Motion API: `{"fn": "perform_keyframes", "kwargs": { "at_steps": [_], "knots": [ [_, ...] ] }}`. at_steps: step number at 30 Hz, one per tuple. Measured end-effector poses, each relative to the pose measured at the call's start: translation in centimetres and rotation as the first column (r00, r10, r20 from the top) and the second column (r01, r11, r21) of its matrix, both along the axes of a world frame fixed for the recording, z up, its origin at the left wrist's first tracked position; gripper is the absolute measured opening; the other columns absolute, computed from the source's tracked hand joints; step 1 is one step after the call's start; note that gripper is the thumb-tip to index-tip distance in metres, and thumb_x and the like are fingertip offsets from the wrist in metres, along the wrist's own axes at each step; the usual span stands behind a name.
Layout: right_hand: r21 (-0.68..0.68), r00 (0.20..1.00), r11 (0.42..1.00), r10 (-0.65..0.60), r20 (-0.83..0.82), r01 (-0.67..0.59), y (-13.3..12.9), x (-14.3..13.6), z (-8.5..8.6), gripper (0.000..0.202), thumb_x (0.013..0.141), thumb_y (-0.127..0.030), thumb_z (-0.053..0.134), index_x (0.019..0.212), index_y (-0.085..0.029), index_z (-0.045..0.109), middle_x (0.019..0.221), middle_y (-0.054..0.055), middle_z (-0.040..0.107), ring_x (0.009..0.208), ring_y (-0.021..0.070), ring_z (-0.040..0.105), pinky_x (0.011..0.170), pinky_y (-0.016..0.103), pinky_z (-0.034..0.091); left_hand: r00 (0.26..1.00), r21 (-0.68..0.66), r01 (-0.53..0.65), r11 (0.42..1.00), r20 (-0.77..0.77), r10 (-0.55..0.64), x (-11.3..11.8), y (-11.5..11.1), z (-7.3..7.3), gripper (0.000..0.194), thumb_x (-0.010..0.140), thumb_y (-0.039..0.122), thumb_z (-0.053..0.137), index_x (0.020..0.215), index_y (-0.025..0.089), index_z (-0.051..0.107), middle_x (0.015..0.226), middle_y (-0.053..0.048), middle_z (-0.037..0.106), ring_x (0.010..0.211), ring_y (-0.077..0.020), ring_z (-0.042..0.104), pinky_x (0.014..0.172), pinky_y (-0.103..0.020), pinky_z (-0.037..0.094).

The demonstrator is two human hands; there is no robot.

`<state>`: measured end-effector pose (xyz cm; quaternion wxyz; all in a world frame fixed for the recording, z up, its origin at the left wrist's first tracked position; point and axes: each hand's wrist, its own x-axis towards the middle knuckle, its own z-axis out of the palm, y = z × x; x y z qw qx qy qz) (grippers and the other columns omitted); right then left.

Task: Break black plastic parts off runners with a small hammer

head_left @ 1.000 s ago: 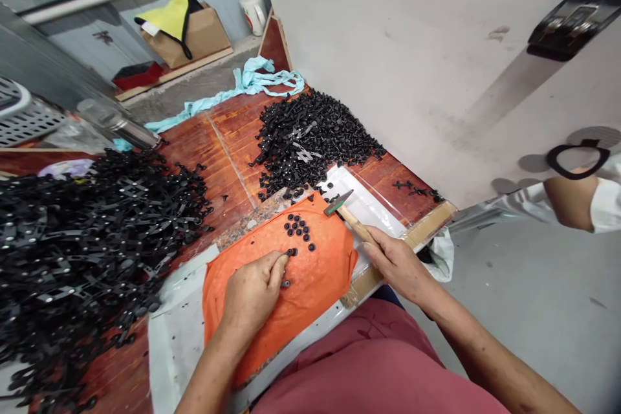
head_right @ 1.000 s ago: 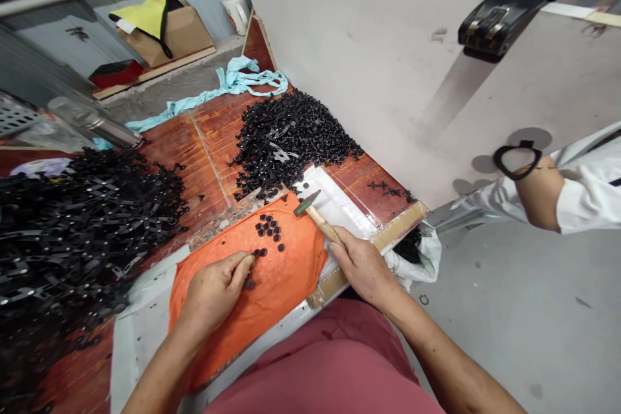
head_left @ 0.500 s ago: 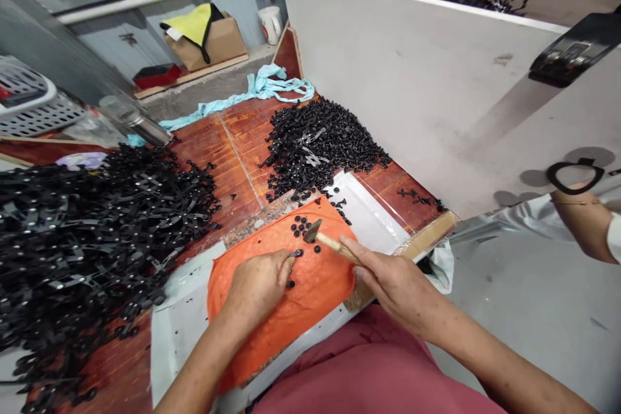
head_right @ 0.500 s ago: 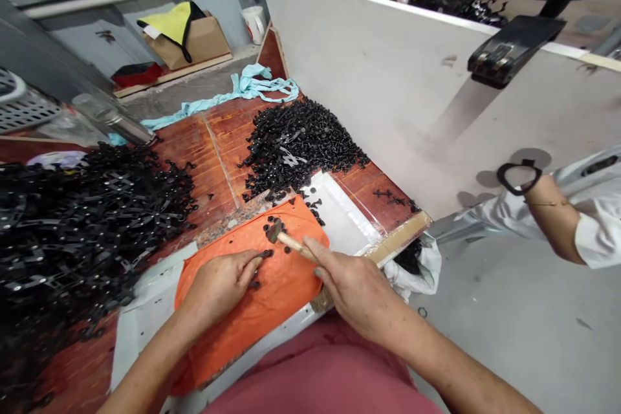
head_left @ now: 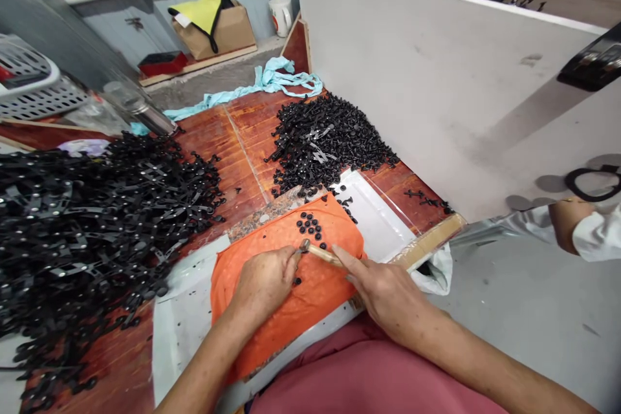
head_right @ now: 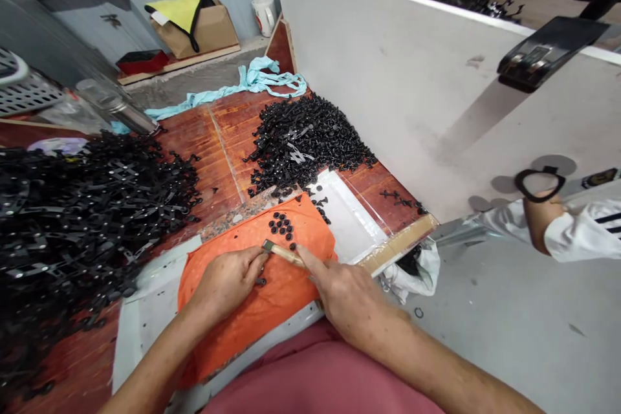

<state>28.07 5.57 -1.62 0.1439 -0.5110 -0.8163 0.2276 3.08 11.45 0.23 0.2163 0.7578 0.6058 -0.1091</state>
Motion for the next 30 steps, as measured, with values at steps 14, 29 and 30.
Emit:
{"fn": "perform_keyframes", "kwargs": {
  "at_steps": [14,29,30],
  "knots": [
    [-0.021,0.996,1.0,0.004,0.094,-0.002,0.3,-0.5,-0.5,0.063,0.1,-0.017,0.042,0.161,-0.028,0.029,0.091,0.007,0.073,0.072,0.021,0.069,0.062,0.026,0.045,0.999,-0.018,-0.032,0.999,-0.025,0.031,0.0,-0.1,-0.6,0.04,0.102,0.037,0.033,0.107,0.023,0.071,0.095,-0.011,0.08,0.091,-0.0288,0.074,0.069,-0.031,0.041],
    [-0.347,0.814,0.938,-0.201,-0.545,0.0,3.3,-5.9,0.7,0.007,0.084,-0.023,0.07,0.082,-0.02,0.064,0.067,-0.007,0.056,0.061,0.0106,0.05,0.058,0.021,0.036,0.544,-0.192,-0.376,0.907,0.746,0.384,-0.5,-1.9,-1.1,0.043,0.098,0.046,0.043,0.132,0.022,0.051,0.077,0.0,0.059,0.072,-0.0193,0.056,0.067,-0.029,0.045],
    [-0.36,0.796,0.933,-0.226,-0.561,0.01,3.4,-6.3,0.4,0.006,0.085,-0.021,0.069,0.081,-0.02,0.064,0.067,-0.007,0.057,0.061,0.0105,0.05,0.058,0.021,0.037,0.496,-0.238,-0.345,0.908,0.775,0.392,-0.3,-2.1,-1.1,0.041,0.098,0.048,0.044,0.127,0.022,0.056,0.083,-0.002,0.062,0.077,-0.0191,0.057,0.07,-0.028,0.047]
  ]
}}
